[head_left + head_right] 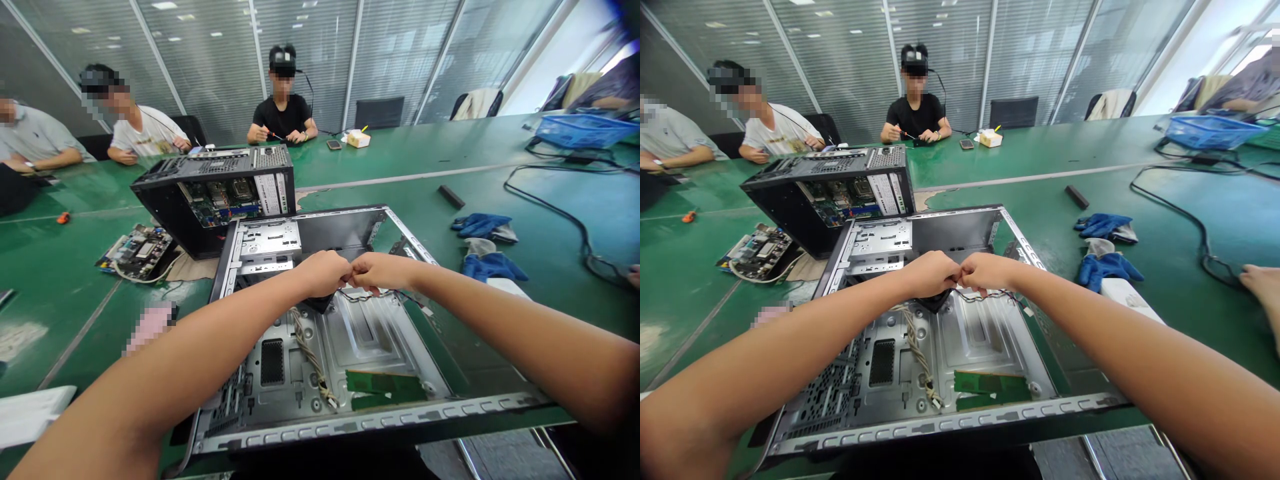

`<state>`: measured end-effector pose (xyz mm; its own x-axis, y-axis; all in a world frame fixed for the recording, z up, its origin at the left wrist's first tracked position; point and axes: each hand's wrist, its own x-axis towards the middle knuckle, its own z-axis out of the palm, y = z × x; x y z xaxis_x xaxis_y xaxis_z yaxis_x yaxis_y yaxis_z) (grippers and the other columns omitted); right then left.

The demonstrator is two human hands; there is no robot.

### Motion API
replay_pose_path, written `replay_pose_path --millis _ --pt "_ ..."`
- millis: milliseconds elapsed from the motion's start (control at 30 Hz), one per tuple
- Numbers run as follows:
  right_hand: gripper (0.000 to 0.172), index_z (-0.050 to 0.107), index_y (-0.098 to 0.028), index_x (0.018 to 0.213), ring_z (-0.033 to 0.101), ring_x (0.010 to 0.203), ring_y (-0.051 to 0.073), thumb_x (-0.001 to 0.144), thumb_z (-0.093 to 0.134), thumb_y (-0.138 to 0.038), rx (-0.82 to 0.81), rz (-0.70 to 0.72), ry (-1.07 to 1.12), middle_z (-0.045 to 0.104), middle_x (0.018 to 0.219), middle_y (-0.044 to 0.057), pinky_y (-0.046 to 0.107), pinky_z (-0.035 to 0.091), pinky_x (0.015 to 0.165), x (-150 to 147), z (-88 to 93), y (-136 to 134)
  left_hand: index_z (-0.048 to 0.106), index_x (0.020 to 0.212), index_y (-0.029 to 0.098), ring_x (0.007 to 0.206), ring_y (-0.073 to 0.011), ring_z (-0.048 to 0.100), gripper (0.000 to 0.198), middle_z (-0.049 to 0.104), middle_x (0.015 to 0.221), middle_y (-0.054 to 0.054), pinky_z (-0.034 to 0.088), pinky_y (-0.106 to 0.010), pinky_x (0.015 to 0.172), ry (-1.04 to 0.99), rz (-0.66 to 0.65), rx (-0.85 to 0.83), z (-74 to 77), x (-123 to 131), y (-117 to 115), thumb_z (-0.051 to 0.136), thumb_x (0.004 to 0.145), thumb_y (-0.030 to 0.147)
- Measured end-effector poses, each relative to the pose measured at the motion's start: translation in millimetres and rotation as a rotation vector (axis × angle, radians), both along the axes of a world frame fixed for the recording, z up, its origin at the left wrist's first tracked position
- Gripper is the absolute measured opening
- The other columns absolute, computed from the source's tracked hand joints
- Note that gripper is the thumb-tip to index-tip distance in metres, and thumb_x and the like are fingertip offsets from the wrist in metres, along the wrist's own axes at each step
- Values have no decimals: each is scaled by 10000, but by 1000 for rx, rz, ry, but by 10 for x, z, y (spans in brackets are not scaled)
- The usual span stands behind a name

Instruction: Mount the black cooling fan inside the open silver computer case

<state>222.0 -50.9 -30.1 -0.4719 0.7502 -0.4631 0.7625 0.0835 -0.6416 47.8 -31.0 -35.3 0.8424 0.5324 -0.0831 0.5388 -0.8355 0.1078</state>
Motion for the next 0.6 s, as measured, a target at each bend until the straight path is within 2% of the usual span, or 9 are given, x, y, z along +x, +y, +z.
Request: replay_pose_path --millis 233,400,600 --pt "65 543 -180 699 549 521 132 675 501 -223 9 -10 -14 558 624 -12 269 387 557 0 1 -6 751 895 225 810 -211 692 202 753 859 -57 471 -274 670 26 -9 11 10 3 -12 568 811 205" --pt "74 535 -179 691 551 539 141 706 509 -247 -13 -36 -54 548 612 -5 272 367 535 7 -23 4 733 875 217 819 -233 693 206 745 879 -69 483 -296 668 29 37 21 7 -1 -32 538 809 223" --pt "92 550 -177 704 546 552 145 712 524 -266 -19 -18 -50 545 634 0 276 361 531 10 -29 14 723 914 227 839 -246 693 185 738 933 -83 502 -309 685 100 64 20 53 1 -68 590 829 323"
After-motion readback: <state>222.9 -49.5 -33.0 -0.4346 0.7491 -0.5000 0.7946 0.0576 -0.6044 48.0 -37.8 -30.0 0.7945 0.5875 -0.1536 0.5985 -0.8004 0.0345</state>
